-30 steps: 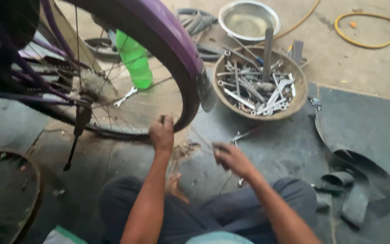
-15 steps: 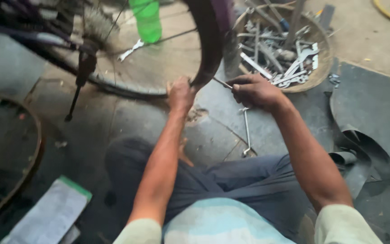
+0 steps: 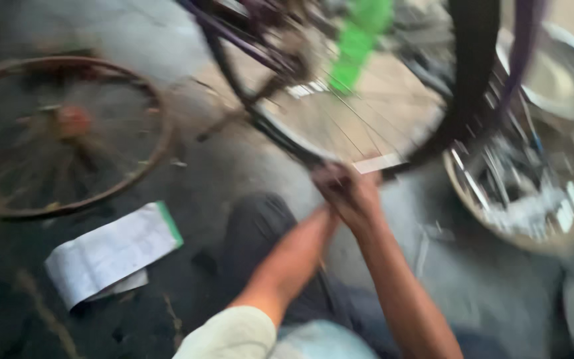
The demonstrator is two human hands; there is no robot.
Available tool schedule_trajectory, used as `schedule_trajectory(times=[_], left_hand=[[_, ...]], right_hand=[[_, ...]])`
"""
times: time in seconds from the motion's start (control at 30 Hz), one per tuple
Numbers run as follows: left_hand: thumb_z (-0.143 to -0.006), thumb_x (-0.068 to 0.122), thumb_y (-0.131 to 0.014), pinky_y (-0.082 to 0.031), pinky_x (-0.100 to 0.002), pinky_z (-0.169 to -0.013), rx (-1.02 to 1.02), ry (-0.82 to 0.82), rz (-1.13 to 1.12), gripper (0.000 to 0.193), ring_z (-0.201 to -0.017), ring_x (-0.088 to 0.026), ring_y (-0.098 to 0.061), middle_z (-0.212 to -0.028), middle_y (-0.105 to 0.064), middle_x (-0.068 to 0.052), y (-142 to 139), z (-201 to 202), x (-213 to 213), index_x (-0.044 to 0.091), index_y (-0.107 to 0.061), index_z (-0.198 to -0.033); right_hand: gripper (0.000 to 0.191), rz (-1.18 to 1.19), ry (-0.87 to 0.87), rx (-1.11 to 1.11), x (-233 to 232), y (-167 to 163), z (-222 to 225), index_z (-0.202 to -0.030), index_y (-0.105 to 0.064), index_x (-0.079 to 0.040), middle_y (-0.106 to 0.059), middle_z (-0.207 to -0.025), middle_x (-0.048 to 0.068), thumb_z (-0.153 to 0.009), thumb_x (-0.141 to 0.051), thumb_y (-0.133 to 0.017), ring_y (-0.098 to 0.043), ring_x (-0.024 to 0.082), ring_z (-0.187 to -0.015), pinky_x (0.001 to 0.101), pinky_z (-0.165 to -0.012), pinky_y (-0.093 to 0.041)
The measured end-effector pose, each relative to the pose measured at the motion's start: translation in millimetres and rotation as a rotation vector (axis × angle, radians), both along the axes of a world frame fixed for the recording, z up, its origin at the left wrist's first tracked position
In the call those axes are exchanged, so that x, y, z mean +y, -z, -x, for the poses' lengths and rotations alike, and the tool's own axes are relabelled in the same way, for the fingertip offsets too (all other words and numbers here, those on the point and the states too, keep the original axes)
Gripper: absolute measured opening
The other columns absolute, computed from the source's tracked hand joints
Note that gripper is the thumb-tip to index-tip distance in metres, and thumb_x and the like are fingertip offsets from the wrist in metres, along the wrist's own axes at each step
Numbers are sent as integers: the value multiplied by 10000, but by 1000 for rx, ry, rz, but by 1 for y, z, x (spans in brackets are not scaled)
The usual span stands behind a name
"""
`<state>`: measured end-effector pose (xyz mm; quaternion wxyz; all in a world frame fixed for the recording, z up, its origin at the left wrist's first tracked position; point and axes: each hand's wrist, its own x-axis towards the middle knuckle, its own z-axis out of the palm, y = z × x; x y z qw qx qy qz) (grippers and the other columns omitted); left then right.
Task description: The person uses a metal tire lever to pry the tire bead off the rim of a bicycle wheel. They work their way around the circumference of the wheel, repeatedly inserting the lever and pulling the tire away from the rim to loosen it.
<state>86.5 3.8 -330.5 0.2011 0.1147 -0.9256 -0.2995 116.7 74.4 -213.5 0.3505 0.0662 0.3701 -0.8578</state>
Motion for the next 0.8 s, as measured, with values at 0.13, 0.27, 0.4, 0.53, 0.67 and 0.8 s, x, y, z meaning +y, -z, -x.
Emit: schedule_trajectory(times=[0.13,0.27,0.4,0.53,0.67,0.8], left_hand=[[-902,443,-755,-507,-459,-1044,29,257,-596,467,-1093,-276,-683,-1139,-683,-115,-21,0,9,128,-674,-1238],[-900,494,-722,-528,-453,-1027,-72,378,-768,513,-1105,-310,-713,-1156,-732,-152,-54,5,-7,124,-711,-1256],[-930,563,-647,-564,-450,-1007,-309,40,-504,551,-1087,-345,-765,-1153,-791,-186,-68,2,-44,139,-764,-1262],[-772,517,-817,-455,-530,-1037,-340,33,-67,617,-1278,-324,-596,-1325,-669,-120,-60,-5,-32,163,-684,-1259],[-690,501,-854,-377,-581,-1036,-283,146,-34,613,-1257,-308,-578,-1267,-672,-101,-48,-1,-15,198,-711,-1204],[-700,507,-850,-485,-445,-998,-270,266,-101,556,-1146,-295,-674,-1124,-741,-122,-39,12,-26,168,-742,-1127]], right_hand=[[303,498,-519,138,21,-62,-72,-1172,-619,-24,-693,-1037,216,-1077,-311,-600,-680,425,-1014,548,-878,-543],[297,-285,-278,978,24,-40,-94,-1269,-605,-13,-690,-996,94,-999,-137,-604,-654,200,-930,339,-857,-530],[315,-761,-174,808,81,21,-52,-1260,-637,2,-660,-886,80,-988,-158,-623,-546,140,-698,283,-598,-464],[338,-893,-236,629,156,58,-6,-1254,-649,-9,-659,-772,105,-1002,-219,-568,-559,161,-596,314,-517,-452],[331,-1129,-181,710,173,79,25,-1244,-679,-15,-677,-734,101,-990,-210,-597,-545,180,-540,340,-487,-428],[333,-1218,-201,909,171,86,70,-1240,-703,-41,-703,-719,91,-959,-209,-638,-603,133,-566,306,-508,-479]])
